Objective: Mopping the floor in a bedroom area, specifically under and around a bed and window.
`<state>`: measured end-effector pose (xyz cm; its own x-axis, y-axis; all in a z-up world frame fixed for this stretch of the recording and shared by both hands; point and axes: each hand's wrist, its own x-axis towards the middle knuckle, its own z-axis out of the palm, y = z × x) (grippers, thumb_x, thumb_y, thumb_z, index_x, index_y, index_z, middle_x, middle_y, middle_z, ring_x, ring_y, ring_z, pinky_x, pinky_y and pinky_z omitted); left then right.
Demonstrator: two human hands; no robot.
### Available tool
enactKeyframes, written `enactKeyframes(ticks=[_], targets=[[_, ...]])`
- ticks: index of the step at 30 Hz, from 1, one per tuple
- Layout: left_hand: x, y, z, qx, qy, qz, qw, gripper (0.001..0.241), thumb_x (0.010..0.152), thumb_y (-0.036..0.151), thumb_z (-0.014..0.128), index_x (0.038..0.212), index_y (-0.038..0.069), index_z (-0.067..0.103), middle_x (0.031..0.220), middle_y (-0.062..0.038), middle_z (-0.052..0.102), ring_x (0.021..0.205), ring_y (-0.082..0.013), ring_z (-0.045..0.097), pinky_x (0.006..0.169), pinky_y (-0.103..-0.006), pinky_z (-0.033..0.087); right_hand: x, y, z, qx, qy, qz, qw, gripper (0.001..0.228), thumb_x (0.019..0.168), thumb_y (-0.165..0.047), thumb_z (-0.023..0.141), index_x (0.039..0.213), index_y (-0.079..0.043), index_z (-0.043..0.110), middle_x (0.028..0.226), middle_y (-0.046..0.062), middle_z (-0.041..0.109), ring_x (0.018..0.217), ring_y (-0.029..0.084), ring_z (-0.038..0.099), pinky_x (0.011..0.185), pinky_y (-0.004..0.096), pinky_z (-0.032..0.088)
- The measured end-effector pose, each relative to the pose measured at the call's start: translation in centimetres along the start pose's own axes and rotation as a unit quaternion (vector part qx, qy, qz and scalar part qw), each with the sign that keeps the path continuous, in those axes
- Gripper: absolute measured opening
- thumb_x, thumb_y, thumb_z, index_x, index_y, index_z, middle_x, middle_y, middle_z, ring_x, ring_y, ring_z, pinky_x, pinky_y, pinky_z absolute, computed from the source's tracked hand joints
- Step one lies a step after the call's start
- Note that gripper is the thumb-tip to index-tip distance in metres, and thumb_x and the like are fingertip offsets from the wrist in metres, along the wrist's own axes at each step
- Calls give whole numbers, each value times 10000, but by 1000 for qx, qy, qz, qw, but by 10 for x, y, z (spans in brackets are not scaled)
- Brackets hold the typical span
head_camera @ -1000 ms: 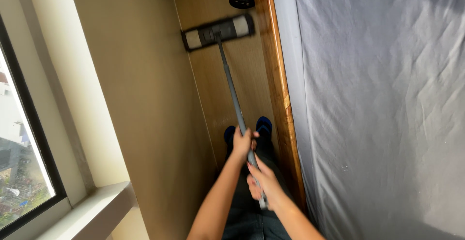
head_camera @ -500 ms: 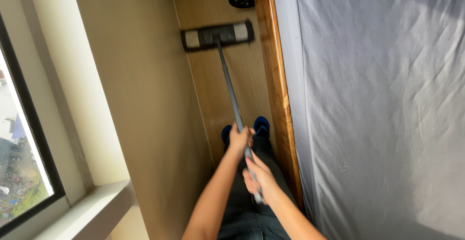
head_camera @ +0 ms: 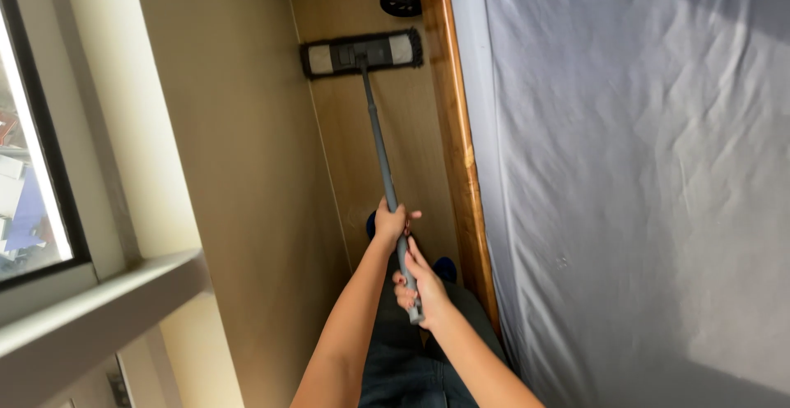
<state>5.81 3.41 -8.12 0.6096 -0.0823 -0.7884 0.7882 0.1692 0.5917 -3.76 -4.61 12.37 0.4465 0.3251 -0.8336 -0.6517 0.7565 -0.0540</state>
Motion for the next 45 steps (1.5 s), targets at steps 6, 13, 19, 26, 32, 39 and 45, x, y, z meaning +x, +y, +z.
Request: enactKeyframes(ticks=[6,13,19,26,32,39,45], targets=[[-107,-95,48,-34,27,-64,997,611,1001,85,443,1554,176,199,846,-192,759,418,-132,482,379,-282,409,-97,36,-91,4,9,24,1000,556,1048,-322,459,1569,-483,350,720,28,480,413,72,344,354,209,305],[-278,-199,152,-82,88,-100,988,671,1004,105,469,1603,241,198,765,-139,758,401,-136,492,367,-286,420,-234,64,-258,29,-9,96,995,550,1044,-302,434,1570,-430,338,684,57,468,378,101,309,322,249,282],[-308,-202,158,-19,93,-202,975,724,1014,78,467,1621,268,119,803,-88,778,448,-131,558,421,-298,491,-242,77,-274,70,204,102,971,573,1091,-124,299,1652,-240,333,932,-16,678,446,180,345,362,270,284],[-153,-183,90,69,123,-22,990,684,954,24,514,1582,160,278,760,-125,762,431,-163,582,383,-315,475,-126,49,-175,-94,125,44,987,554,1044,-257,422,1571,-424,388,580,78,464,316,125,343,289,293,273],[20,-50,29,34,47,18,998,621,945,-23,460,1522,34,238,852,-168,773,468,-146,584,389,-304,470,12,-18,-67,-84,7,-6,996,541,1066,-324,411,1582,-470,342,621,38,476,352,78,349,324,243,296],[36,-4,10,-6,21,-32,999,620,955,-19,448,1526,37,213,869,-182,779,469,-108,514,401,-273,438,36,-24,-30,-61,-6,0,998,547,1078,-324,435,1587,-494,331,650,37,471,390,83,357,371,233,328],[-58,-88,37,18,41,-5,999,619,1003,61,467,1549,115,179,820,-162,763,427,-144,545,378,-291,451,-42,23,-90,-82,31,32,996,550,1054,-366,415,1576,-507,312,625,28,467,349,72,346,322,233,296]])
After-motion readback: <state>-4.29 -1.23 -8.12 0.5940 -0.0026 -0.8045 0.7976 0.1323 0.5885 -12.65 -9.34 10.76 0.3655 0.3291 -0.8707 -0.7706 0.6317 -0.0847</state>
